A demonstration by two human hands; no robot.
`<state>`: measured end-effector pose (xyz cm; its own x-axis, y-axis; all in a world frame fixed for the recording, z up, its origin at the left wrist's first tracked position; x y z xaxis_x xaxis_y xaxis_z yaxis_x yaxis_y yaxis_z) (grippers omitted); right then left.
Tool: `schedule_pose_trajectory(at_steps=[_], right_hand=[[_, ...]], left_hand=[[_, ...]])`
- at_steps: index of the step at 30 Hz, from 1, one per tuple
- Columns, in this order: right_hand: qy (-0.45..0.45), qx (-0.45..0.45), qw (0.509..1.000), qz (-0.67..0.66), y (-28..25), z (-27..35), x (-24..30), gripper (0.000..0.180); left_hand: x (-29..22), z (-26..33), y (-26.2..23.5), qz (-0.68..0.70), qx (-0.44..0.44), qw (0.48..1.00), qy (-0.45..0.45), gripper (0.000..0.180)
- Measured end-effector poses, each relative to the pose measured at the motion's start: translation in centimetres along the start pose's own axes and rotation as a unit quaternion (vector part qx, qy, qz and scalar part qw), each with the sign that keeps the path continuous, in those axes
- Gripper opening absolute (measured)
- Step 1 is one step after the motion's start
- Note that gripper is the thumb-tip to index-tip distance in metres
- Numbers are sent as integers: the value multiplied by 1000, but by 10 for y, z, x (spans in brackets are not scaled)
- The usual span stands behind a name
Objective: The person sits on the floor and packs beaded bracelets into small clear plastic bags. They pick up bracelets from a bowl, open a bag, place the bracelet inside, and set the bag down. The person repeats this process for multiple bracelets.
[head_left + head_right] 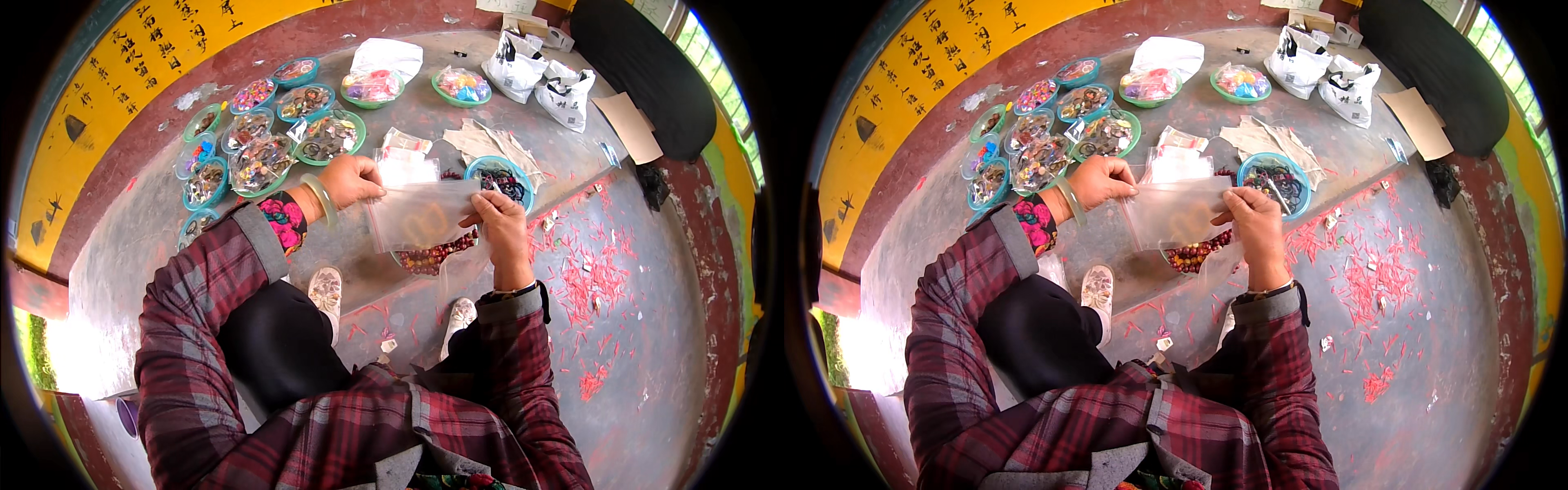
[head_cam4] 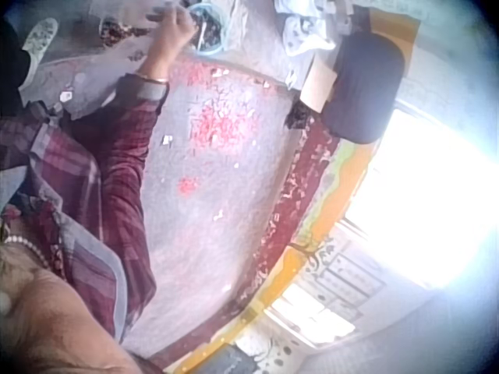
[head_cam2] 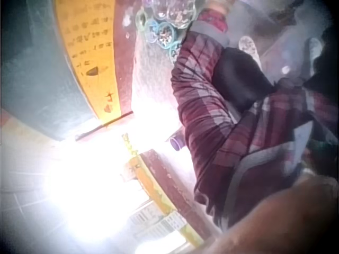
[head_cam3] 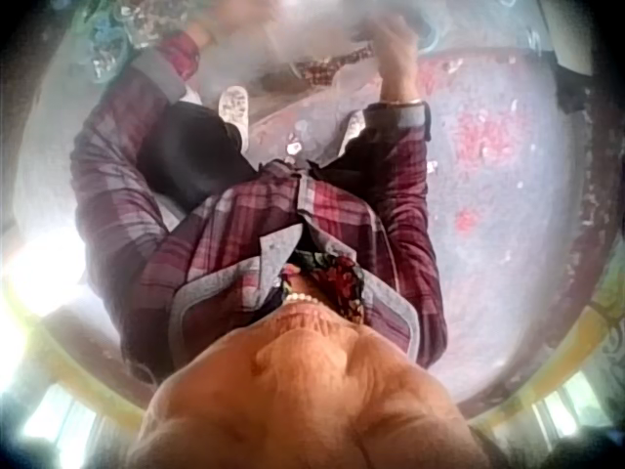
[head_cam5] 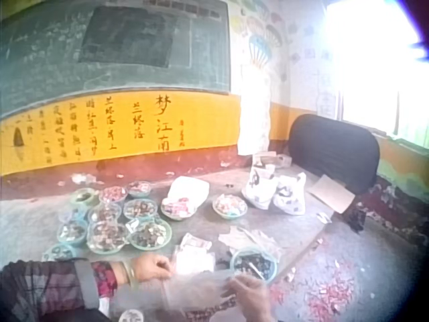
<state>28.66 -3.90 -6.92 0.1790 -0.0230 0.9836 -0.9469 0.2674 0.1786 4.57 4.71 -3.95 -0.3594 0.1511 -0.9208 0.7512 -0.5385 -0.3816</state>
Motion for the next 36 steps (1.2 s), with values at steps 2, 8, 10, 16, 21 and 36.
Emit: schedule_pose_trajectory(at_steps=[2, 8, 10, 16, 21, 36], right_hand=[[-8, 10, 1000, 4, 7, 4, 3, 14], [-78, 57, 992, 80, 23, 7, 2, 13], [-78, 72, 989, 100, 31, 11, 3, 12], [-74, 109, 984, 120, 45, 15, -9, 12], [-49, 133, 983, 120, 46, 15, -8, 13], [84, -83, 972, -204, 17, 7, -15, 39]], left_hand=[[4, 1, -4, -22, 2, 999, -23, 9], [-12, 2, 2, -191, -53, 977, 84, 39], [-33, 6, 15, -181, -17, 974, 138, 50], [-28, 2, 47, -79, 85, 985, 124, 39], [-3, -4, 53, 129, 106, 986, -21, 20], [0, -13, 29, -18, -22, 999, -44, 12]])
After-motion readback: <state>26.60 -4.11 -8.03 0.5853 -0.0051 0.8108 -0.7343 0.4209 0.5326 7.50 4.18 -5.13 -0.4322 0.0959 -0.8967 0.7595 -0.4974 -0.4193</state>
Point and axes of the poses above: each hand's wrist, its own z-axis away from the middle knuckle, its own y-axis out of the palm, x = y × z, the point moved 5 cm from there along -z, towards the middle knuckle, and after that the axes turned 5 degrees about -x, right-handed, at the moved point
